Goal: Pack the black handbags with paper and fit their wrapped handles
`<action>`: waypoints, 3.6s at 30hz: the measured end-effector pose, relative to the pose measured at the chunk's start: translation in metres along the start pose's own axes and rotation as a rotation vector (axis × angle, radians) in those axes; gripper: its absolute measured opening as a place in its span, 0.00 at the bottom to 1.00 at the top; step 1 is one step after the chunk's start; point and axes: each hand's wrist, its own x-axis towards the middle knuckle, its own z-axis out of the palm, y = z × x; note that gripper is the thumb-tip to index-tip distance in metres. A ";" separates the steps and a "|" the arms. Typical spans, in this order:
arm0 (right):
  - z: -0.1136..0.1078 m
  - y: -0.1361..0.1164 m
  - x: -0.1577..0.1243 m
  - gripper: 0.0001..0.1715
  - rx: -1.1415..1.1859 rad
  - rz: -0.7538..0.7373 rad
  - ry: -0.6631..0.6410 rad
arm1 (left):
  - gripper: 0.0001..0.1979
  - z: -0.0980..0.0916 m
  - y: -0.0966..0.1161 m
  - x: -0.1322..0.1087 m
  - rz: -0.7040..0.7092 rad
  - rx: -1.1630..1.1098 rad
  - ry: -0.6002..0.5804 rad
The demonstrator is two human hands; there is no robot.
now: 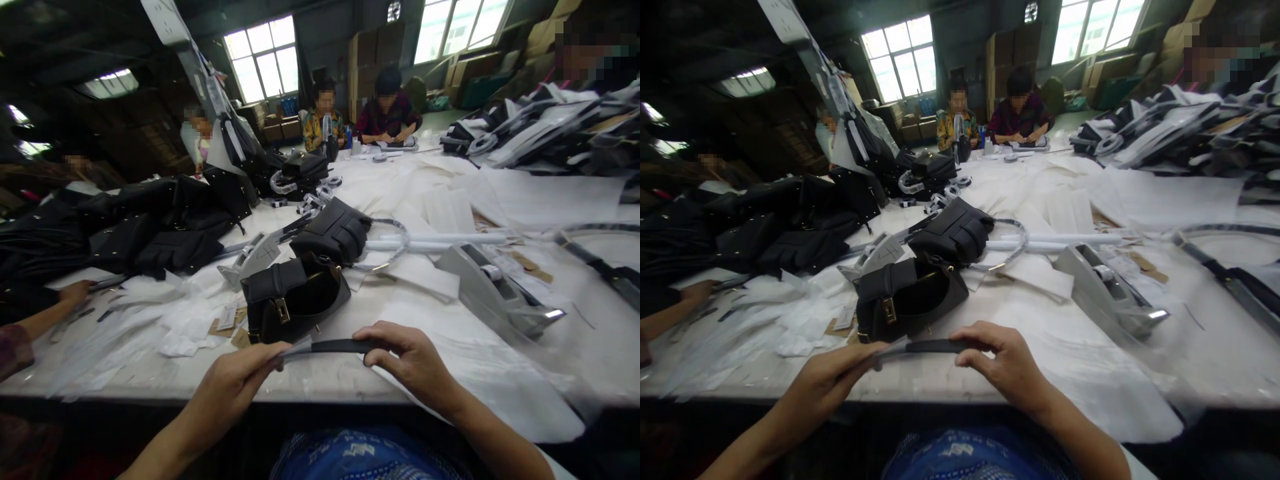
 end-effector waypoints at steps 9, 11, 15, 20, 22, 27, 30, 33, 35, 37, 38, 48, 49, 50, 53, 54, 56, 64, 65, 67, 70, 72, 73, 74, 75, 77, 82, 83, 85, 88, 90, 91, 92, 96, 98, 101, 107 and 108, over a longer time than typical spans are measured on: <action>-0.030 -0.060 0.109 0.22 -0.143 -0.105 0.060 | 0.20 -0.087 0.014 0.094 -0.279 -0.522 -0.482; -0.030 -0.059 0.128 0.25 -0.063 -0.076 0.055 | 0.23 -0.089 0.018 0.109 -0.245 -0.566 -0.461; -0.027 -0.049 0.151 0.27 0.051 -0.058 0.054 | 0.28 -0.071 0.027 0.135 -0.208 -0.666 -0.297; -0.023 -0.011 0.162 0.28 0.032 -0.124 0.062 | 0.24 -0.053 0.021 0.155 -0.327 -0.599 -0.126; -0.020 0.007 0.163 0.24 -0.024 -0.166 0.021 | 0.25 -0.053 0.012 0.157 -0.340 -0.549 -0.109; -0.014 0.033 0.165 0.18 -0.160 -0.257 -0.224 | 0.24 -0.050 -0.003 0.153 -0.364 -0.489 -0.098; -0.014 0.035 0.167 0.17 -0.228 -0.311 -0.318 | 0.23 -0.041 -0.004 0.147 -0.383 -0.498 -0.082; -0.016 0.032 0.163 0.15 -0.292 -0.357 -0.347 | 0.23 -0.033 0.000 0.140 -0.408 -0.502 -0.073; -0.014 0.029 0.155 0.13 -0.329 -0.374 -0.330 | 0.24 -0.032 0.004 0.136 -0.419 -0.496 -0.072; -0.008 0.024 0.139 0.10 -0.358 -0.381 -0.290 | 0.25 -0.034 0.008 0.133 -0.420 -0.491 -0.078; -0.004 0.021 0.129 0.09 -0.375 -0.382 -0.261 | 0.25 -0.035 0.011 0.132 -0.420 -0.490 -0.086; 0.043 0.018 0.049 0.14 -0.215 -0.249 -0.047 | 0.25 -0.034 0.034 0.116 -0.487 -0.322 -0.273; 0.044 0.018 0.048 0.12 -0.178 -0.247 -0.038 | 0.25 -0.035 0.036 0.115 -0.487 -0.285 -0.289; 0.045 0.019 0.048 0.11 -0.143 -0.242 -0.027 | 0.25 -0.036 0.039 0.115 -0.489 -0.253 -0.304; 0.050 0.019 0.046 0.10 -0.078 -0.220 0.036 | 0.24 -0.041 0.042 0.114 -0.529 -0.202 -0.344; 0.052 0.019 0.045 0.10 -0.070 -0.215 0.066 | 0.24 -0.041 0.043 0.114 -0.542 -0.189 -0.358; 0.057 0.019 0.043 0.10 -0.064 -0.213 0.124 | 0.23 -0.041 0.044 0.114 -0.561 -0.164 -0.382; 0.064 0.023 0.037 0.11 -0.072 -0.230 0.218 | 0.19 -0.033 0.058 0.120 -0.482 0.102 -0.379; 0.064 0.025 0.037 0.12 -0.068 -0.238 0.212 | 0.18 -0.033 0.060 0.122 -0.455 0.171 -0.378; 0.064 0.027 0.036 0.13 -0.060 -0.254 0.197 | 0.17 -0.033 0.066 0.125 -0.404 0.276 -0.397; 0.064 0.028 0.037 0.13 -0.044 -0.270 0.169 | 0.16 -0.032 0.073 0.130 -0.363 0.334 -0.441; 0.065 0.029 0.037 0.13 -0.024 -0.284 0.162 | 0.15 -0.031 0.073 0.133 -0.361 0.335 -0.461; 0.065 0.030 0.037 0.13 -0.017 -0.293 0.167 | 0.14 -0.029 0.072 0.134 -0.363 0.331 -0.468; 0.066 0.030 0.037 0.13 -0.012 -0.302 0.179 | 0.14 -0.027 0.071 0.136 -0.363 0.325 -0.476; 0.067 0.031 0.038 0.13 -0.009 -0.310 0.200 | 0.15 -0.025 0.069 0.136 -0.363 0.320 -0.484; 0.068 0.033 0.038 0.12 -0.004 -0.314 0.247 | 0.16 -0.020 0.065 0.137 -0.357 0.316 -0.483; 0.064 0.033 0.042 0.13 -0.029 -0.267 0.266 | 0.15 -0.011 0.065 0.131 -0.284 0.364 -0.401; 0.062 0.032 0.043 0.13 -0.055 -0.249 0.258 | 0.14 -0.010 0.066 0.129 -0.268 0.378 -0.378; 0.056 0.030 0.044 0.11 -0.121 -0.209 0.248 | 0.12 -0.008 0.067 0.124 -0.244 0.399 -0.323; 0.047 0.030 0.045 0.09 -0.130 -0.149 0.201 | 0.19 -0.005 0.065 0.118 -0.204 0.379 -0.273; 0.041 0.034 0.048 0.10 -0.050 -0.107 0.114 | 0.22 -0.004 0.061 0.114 -0.166 0.344 -0.274; 0.038 0.037 0.051 0.11 -0.003 -0.085 0.058 | 0.21 -0.003 0.058 0.112 -0.155 0.330 -0.273; 0.035 0.039 0.053 0.12 0.038 -0.061 0.004 | 0.20 -0.004 0.056 0.110 -0.147 0.320 -0.270; 0.027 0.044 0.063 0.20 0.147 0.027 -0.168 | 0.23 -0.005 0.050 0.103 -0.074 0.279 -0.262; 0.025 0.042 0.067 0.24 0.181 0.067 -0.232 | 0.25 -0.004 0.049 0.100 -0.036 0.275 -0.249; 0.022 0.037 0.071 0.27 0.214 0.108 -0.326 | 0.26 -0.002 0.047 0.095 -0.048 0.320 -0.210; 0.008 0.017 0.074 0.23 0.213 0.151 -0.495 | 0.24 0.006 0.049 0.084 -0.031 0.345 -0.174; 0.005 0.011 0.071 0.22 0.214 0.165 -0.505 | 0.22 0.007 0.053 0.082 -0.016 0.318 -0.166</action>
